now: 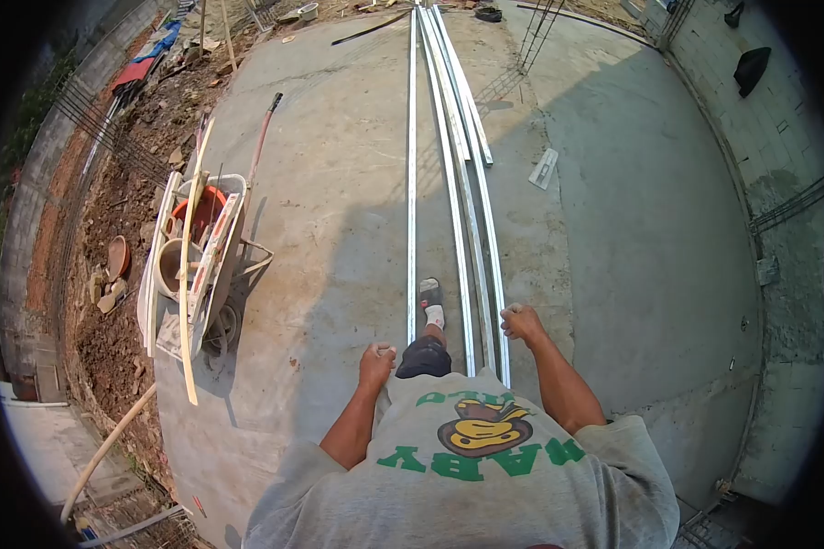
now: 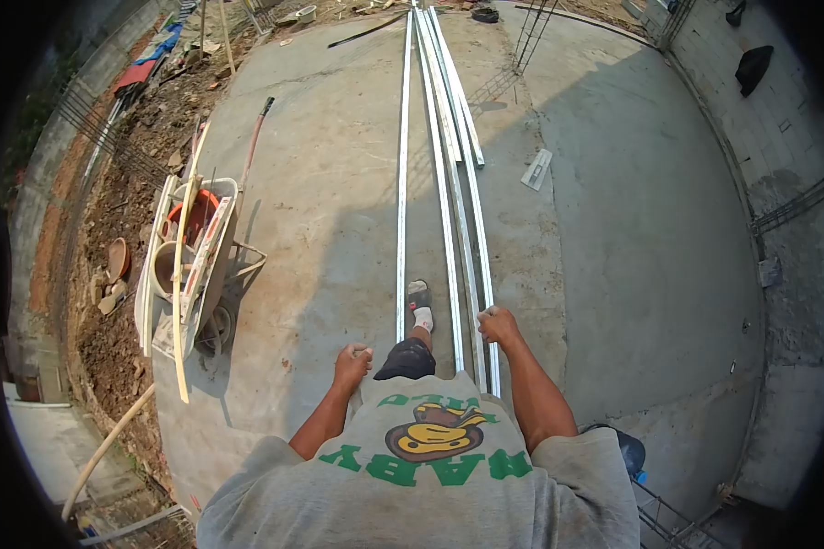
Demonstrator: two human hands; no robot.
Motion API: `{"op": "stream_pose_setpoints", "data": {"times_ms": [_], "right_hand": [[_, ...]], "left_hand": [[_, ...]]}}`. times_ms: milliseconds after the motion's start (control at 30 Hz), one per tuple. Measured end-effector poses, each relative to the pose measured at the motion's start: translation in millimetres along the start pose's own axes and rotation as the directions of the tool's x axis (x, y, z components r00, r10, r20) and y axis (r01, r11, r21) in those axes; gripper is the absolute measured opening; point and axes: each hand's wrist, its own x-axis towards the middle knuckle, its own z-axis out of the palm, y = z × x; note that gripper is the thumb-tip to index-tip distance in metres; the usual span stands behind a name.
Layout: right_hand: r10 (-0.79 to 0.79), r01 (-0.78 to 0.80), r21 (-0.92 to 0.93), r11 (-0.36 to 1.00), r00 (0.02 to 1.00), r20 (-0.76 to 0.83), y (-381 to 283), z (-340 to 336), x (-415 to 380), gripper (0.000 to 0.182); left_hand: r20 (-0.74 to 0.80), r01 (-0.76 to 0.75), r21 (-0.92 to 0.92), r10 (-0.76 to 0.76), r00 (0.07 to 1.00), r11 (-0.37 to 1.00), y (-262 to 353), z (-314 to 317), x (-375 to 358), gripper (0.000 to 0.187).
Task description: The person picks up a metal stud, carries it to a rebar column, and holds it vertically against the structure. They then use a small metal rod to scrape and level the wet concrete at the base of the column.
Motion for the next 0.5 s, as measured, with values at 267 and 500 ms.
{"op": "stream_pose_setpoints", "data": {"times_ms": [267, 500], "right_hand": [[0.194, -0.207, -0.228, 0.951, 0.978, -0.077, -59.3, -64.2, 124.0, 0.020], [-0.187, 0.066, -0.511, 0.857, 0.964, -0.189, -217.8, -46.5, 234.0, 0.031]], "left_hand": [[0.014, 0.025, -0.022, -0.025, 1.000, 0.999, 130.3, -0.9, 196.0, 0.032], [-0.079, -0.182, -0.271, 0.166, 0.983, 0.945, 322.0, -54.9, 319.5, 0.036]]}}
